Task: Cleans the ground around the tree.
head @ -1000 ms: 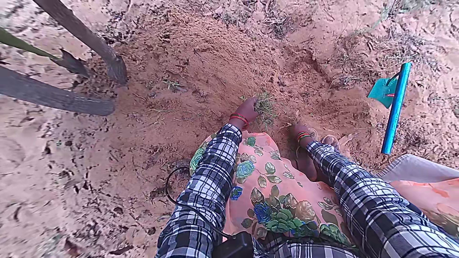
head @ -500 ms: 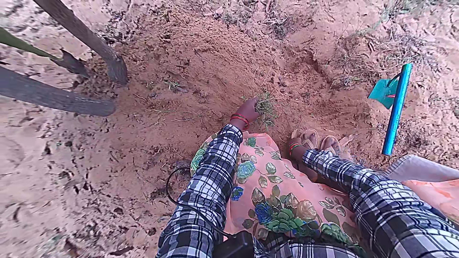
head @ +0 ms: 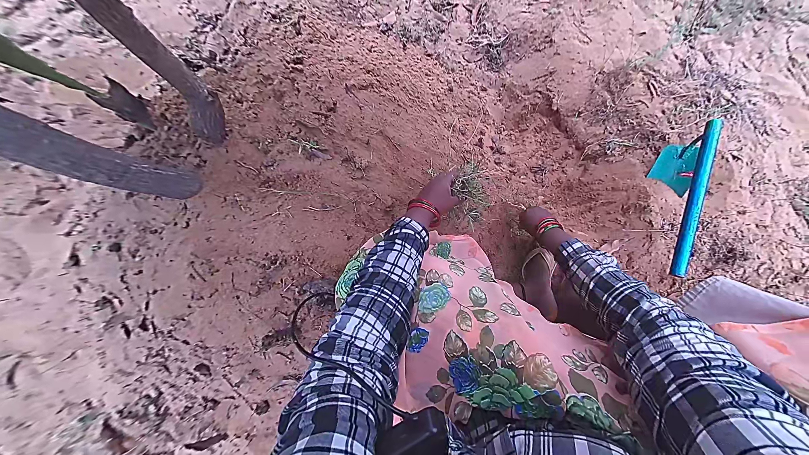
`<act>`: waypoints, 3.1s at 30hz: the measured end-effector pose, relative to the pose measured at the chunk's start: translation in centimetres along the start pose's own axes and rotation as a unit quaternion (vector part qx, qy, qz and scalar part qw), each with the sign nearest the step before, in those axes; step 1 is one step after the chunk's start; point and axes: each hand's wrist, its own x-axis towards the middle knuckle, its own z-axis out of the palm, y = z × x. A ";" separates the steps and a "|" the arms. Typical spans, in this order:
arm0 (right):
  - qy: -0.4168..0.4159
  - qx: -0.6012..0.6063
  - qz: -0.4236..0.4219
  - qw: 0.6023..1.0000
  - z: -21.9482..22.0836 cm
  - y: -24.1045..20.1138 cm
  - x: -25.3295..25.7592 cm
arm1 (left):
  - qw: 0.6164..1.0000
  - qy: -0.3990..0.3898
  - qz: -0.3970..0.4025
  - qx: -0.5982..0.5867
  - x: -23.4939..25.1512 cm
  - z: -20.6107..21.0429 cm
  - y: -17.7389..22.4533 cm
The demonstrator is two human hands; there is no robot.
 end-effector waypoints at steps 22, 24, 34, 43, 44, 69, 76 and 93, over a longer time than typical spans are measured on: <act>-0.165 -0.185 -0.011 0.969 5.8 -6.1 -4.9 | 1.000 -0.009 -0.008 -0.004 0.1 0.0 0.0; -0.163 -0.184 0.005 0.969 7.2 -6.9 -5.3 | 1.000 -0.005 -0.007 -0.006 0.0 0.1 -0.2; -0.168 -0.187 0.016 0.968 8.5 -5.9 -4.6 | 1.000 -0.005 -0.011 0.001 -0.3 -0.1 0.2; -0.073 -0.055 -0.052 0.994 6.8 -2.3 -1.9 | 1.000 -0.003 -0.003 -0.003 0.0 0.0 0.0; -0.035 -0.030 -0.075 0.996 7.0 -1.5 -0.8 | 1.000 -0.006 -0.003 -0.001 0.0 0.0 0.0; -0.002 0.158 0.084 0.984 2.6 2.2 3.4 | 0.999 -0.017 -0.022 0.022 0.2 0.4 0.1; 0.010 0.140 0.007 0.990 5.2 -5.1 2.8 | 0.999 -0.015 -0.040 0.020 -0.2 0.4 0.1; 0.170 0.427 0.067 0.886 0.5 2.7 5.7 | 0.979 0.079 -0.146 -0.121 1.3 -0.2 5.3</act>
